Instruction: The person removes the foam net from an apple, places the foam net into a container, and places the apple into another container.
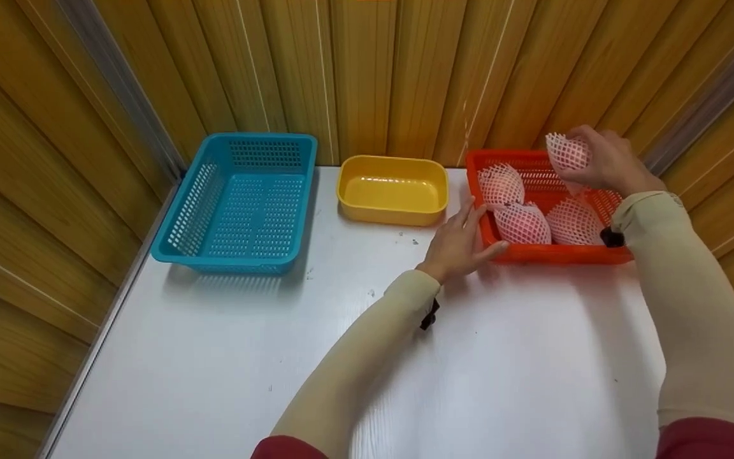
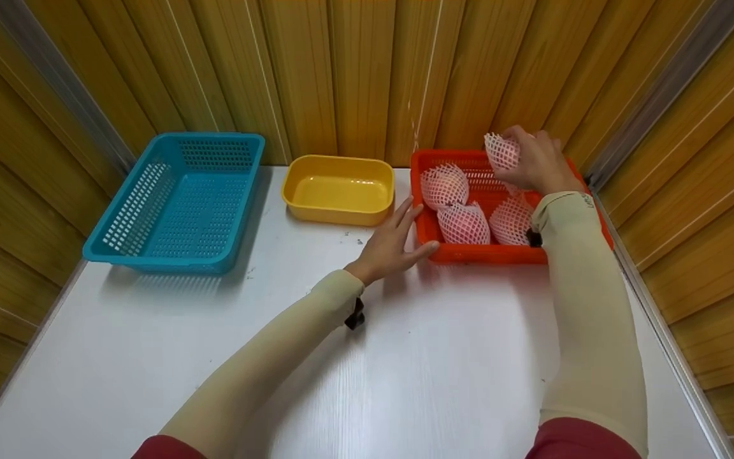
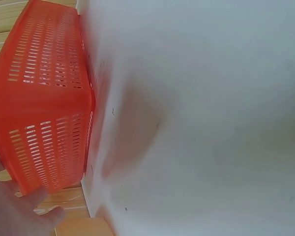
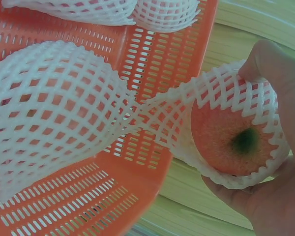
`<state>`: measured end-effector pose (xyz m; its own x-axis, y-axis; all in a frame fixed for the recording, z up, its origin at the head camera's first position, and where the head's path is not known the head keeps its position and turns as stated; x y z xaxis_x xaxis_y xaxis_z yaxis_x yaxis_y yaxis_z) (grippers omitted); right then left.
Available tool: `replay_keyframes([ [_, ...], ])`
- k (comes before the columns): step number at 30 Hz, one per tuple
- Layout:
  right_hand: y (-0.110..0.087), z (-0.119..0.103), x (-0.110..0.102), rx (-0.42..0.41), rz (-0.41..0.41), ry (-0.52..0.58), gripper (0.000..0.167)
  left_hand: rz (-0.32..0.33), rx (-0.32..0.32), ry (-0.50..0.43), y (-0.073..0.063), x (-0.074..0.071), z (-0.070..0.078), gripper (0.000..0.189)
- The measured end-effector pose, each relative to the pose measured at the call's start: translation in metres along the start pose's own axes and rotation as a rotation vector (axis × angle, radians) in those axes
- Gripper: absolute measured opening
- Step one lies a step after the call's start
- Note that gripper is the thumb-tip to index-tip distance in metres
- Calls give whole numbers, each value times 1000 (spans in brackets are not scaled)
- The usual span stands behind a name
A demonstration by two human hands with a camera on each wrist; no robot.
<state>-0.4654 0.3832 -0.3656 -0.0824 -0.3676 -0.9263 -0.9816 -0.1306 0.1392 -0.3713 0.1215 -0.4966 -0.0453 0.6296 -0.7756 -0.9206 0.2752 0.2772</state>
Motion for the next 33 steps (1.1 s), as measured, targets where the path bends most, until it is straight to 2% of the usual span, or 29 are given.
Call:
replay_keyframes([
  [6,-6,-4,-3,-31,7,15,83,-32,-3,-5,0,-3,-2,90],
  [13,-12,-6,-5,-69,49,30,89,-41,39,-32,-2,-9,-1,86],
  [20,-21,-10,-8,-133,94,35,92,-7,102,-53,-7,-17,-3,84],
  [26,-27,-12,-9,-117,90,55,96,43,148,-51,-15,-29,-13,86],
  [33,-36,-17,0,-99,57,73,98,54,139,-11,-34,-47,-36,82],
])
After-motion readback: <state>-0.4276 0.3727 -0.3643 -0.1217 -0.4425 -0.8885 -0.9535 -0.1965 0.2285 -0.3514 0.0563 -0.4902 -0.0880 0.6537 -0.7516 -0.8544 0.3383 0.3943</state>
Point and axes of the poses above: each hand's wrist, its own y-axis towards the middle knuckle, its own x-axis out of the palm, z = x × y, the point moved 5 cm from there along y, towards the middle knuckle, and after that the axes turned 9 degrees about z, right-handed, at the moved point
